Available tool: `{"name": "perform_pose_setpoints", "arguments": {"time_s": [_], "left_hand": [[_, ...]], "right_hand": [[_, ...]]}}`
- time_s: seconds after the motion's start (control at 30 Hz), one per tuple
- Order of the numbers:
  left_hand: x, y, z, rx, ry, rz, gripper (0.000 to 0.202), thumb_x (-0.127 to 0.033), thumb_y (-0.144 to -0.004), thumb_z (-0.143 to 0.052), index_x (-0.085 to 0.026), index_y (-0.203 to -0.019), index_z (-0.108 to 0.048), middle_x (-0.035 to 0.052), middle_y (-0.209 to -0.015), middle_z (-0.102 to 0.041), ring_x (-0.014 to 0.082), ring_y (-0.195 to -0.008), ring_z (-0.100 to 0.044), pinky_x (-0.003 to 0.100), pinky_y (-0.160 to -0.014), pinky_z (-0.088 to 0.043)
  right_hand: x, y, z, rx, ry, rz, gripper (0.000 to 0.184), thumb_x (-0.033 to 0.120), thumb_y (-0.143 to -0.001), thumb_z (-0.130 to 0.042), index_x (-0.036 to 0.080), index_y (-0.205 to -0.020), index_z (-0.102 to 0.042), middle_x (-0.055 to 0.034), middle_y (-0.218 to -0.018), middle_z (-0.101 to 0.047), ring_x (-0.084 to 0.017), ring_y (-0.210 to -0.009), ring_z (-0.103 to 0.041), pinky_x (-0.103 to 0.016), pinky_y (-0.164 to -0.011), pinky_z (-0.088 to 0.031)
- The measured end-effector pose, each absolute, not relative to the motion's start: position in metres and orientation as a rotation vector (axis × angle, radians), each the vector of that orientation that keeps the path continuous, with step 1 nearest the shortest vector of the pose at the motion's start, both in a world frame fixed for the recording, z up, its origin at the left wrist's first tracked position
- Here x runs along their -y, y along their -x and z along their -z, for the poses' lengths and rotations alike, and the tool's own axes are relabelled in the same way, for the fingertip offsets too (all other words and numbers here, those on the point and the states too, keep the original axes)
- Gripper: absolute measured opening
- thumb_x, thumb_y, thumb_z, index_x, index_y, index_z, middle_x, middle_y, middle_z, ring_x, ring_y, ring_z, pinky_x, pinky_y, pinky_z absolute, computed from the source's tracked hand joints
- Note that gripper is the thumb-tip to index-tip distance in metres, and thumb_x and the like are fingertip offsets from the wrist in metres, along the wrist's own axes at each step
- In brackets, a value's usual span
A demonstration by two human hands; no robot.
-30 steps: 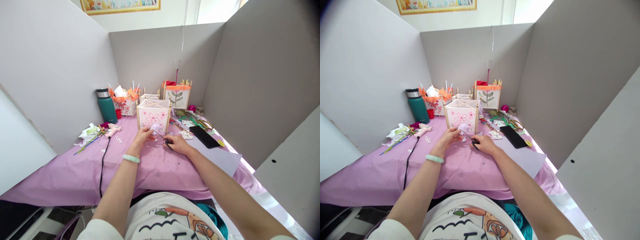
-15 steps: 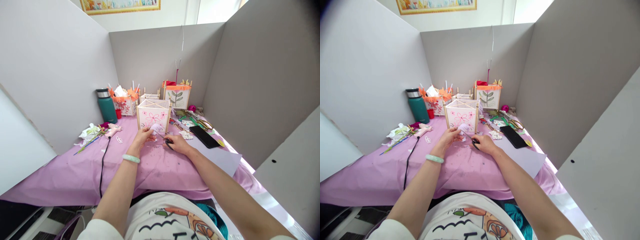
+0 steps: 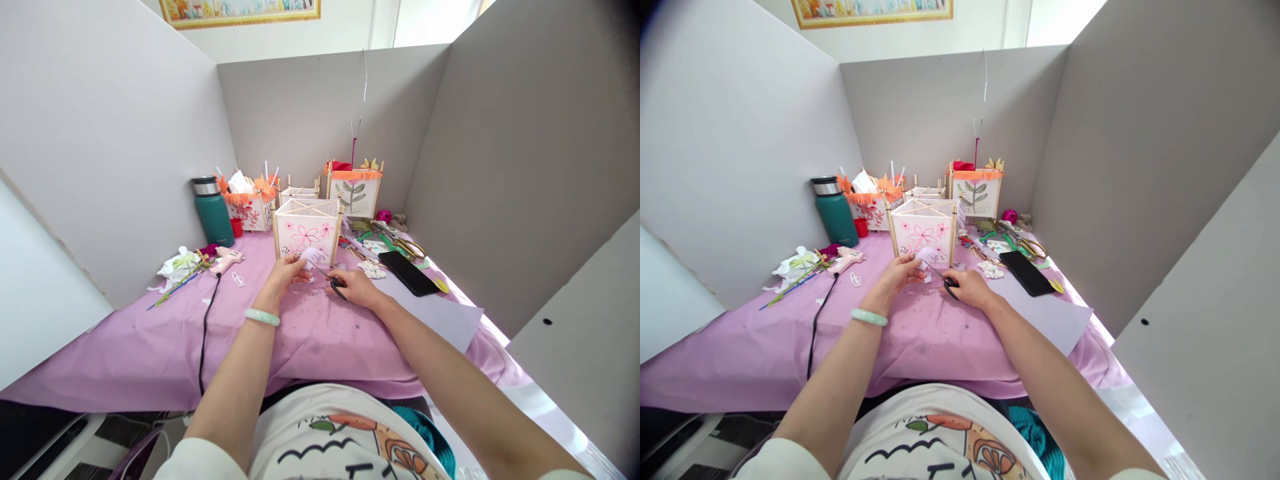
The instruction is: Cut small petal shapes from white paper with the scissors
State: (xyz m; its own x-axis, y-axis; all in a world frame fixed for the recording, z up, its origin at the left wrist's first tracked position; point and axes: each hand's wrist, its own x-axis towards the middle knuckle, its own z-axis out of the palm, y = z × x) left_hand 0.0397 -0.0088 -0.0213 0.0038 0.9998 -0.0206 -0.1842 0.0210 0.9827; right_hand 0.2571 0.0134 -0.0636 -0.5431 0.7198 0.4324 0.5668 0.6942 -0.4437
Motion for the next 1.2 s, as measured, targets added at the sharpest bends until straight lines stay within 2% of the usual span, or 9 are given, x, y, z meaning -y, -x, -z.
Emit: {"name": "perform_pose_setpoints", "arguments": {"time_s": [0.17,0.63,1.2], "left_hand": [[0.0084,-0.0395,0.0216,-1.080,-1.052,-1.268,0.017,-0.019,-0.079,-0.077,-0.012,-0.082,-0.063,0.0035,-0.065,-0.068,0.0136,-0.050,-0.067,0.021,-0.051,-0.054],[0.0083,-0.0400,0.0217,-1.090,-1.045,-1.265,0.011,-0.016,-0.084,-0.071,-0.012,-0.081,-0.060,0.0033,-0.062,-0.068,0.0144,-0.050,-0.067,0.022,-0.052,-0.054],[0.0082,-0.0391,0.0223,-1.090,-1.046,-1.263,0.015,-0.018,-0.082,-0.075,-0.013,-0.081,-0.061,0.0024,-0.063,-0.067,0.0140,-0.050,-0.067,0.021,-0.050,-0.054]], "right_hand": [[-0.0133,-0.2574,0.0637,2.305,0.966,-0.332,0.028,0.036,-0.084,-0.073,0.018,-0.106,-0.074,-0.0002,-0.071,-0.069,-0.012,-0.060,-0.054,-0.022,-0.060,-0.035],[-0.0115,-0.2571,0.0621,2.306,1.004,-0.347,0.030,0.036,-0.084,-0.073,0.018,-0.107,-0.074,0.0000,-0.070,-0.068,-0.012,-0.060,-0.054,-0.022,-0.060,-0.034],[-0.0107,-0.2565,0.0610,2.317,1.011,-0.349,0.028,0.037,-0.083,-0.074,0.018,-0.104,-0.073,0.0002,-0.070,-0.067,-0.012,-0.060,-0.054,-0.022,-0.061,-0.034]]}}
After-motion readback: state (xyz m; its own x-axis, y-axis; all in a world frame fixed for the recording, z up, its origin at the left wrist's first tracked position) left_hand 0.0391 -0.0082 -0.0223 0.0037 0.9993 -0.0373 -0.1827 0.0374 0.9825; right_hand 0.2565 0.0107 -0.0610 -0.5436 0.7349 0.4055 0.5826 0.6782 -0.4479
